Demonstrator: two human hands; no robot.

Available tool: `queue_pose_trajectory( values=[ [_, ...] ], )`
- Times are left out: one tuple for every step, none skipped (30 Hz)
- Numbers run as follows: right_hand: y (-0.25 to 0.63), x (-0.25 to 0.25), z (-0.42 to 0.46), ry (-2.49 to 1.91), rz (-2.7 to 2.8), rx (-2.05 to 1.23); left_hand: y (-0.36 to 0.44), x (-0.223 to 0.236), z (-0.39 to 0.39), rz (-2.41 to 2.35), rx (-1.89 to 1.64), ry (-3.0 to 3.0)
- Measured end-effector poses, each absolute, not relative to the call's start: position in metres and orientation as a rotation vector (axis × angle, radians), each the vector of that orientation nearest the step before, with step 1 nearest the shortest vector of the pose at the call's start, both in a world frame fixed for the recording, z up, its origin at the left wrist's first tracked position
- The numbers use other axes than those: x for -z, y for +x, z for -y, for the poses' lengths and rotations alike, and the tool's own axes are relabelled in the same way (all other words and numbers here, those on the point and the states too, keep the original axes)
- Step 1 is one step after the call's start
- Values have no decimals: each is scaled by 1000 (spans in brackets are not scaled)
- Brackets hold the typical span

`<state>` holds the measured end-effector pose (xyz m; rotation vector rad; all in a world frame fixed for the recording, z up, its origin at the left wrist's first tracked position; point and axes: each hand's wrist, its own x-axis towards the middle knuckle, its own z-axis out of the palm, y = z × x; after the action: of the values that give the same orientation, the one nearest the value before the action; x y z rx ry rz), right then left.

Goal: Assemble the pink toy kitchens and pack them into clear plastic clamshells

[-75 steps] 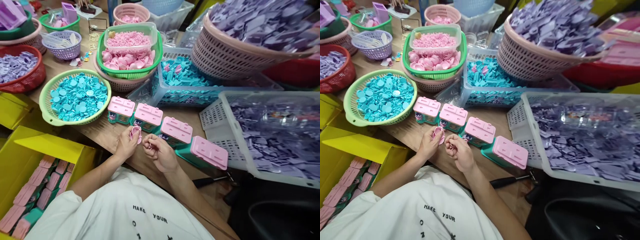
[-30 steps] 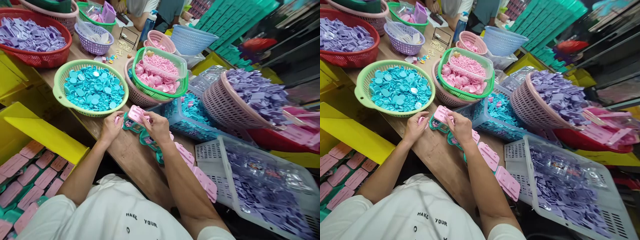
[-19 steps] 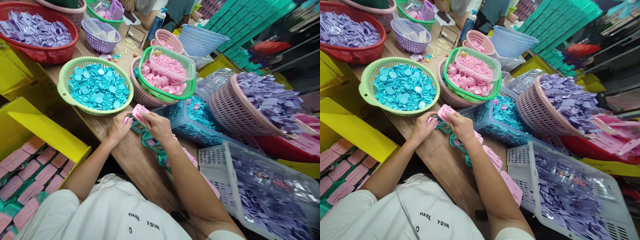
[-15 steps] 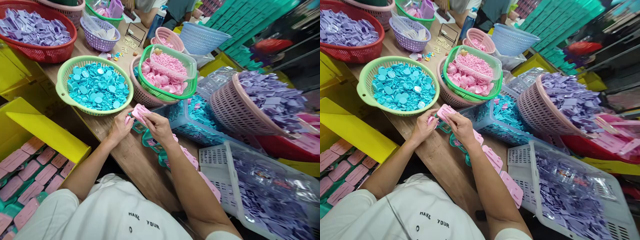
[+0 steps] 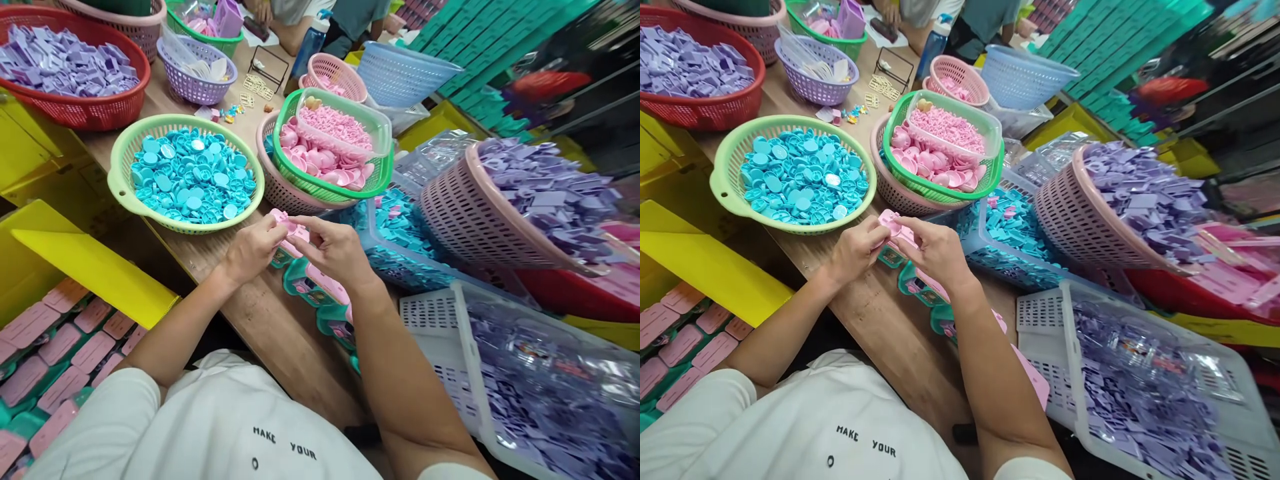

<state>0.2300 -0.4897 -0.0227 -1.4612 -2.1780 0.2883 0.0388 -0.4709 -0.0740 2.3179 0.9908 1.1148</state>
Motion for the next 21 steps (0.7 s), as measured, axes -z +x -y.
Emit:
queue_pose_trajectory(
  values=[
    [231, 23, 488, -1466, 2237, -192, 40, 74, 470, -1011, -1075, 2365],
    [232, 25, 485, -1466, 2295, -121, 41, 74, 468, -1029, -1049, 2391],
    [234, 29, 483, -1464, 2348, -76, 41, 76, 467, -1050, -1040, 2396],
    [236, 34, 481, -1458, 2393, -51, 40, 78, 465, -1075, -1046, 2383],
    [238, 39, 478, -1452, 2426, -34, 39, 81, 464, -1108, -1066, 2351],
    [241, 44, 477, -1450, 2443, -16, 38, 85, 463, -1143, -1087, 2307],
    [243, 48, 476, -1449, 2448, 5, 36, 89, 462, -1174, -1102, 2257],
    [244, 51, 475, -1451, 2449, 33, 35, 92, 462, -1193, -1101, 2210],
    [245, 52, 474, -1454, 2453, 69, 34, 95, 463, -1199, -1083, 2174],
    [245, 53, 473, -1457, 2463, 118, 33, 97, 463, -1193, -1052, 2150],
    [243, 52, 472, -1458, 2480, 176, 33, 99, 464, -1188, -1015, 2138],
    [241, 51, 471, -1460, 2502, 239, 34, 99, 465, -1188, -979, 2136],
    [238, 50, 470, -1463, 2525, 304, 35, 99, 466, -1198, -951, 2141],
    [235, 48, 469, -1472, 2547, 366, 37, 98, 467, -1218, -925, 2153],
    [232, 47, 468, -1487, 2565, 419, 38, 97, 468, -1243, -898, 2169],
    [229, 47, 468, -1503, 2580, 461, 40, 96, 469, -1269, -868, 2186],
    [226, 46, 468, -1522, 2589, 497, 41, 95, 470, -1296, -837, 2201],
    [223, 46, 469, -1543, 2595, 530, 42, 94, 471, -1319, -807, 2213],
    [221, 46, 470, -1566, 2598, 556, 43, 93, 471, -1336, -781, 2221],
    [220, 46, 472, -1591, 2601, 573, 43, 93, 472, -1347, -763, 2226],
    [218, 46, 474, -1617, 2605, 582, 43, 93, 473, -1354, -754, 2227]
  ],
)
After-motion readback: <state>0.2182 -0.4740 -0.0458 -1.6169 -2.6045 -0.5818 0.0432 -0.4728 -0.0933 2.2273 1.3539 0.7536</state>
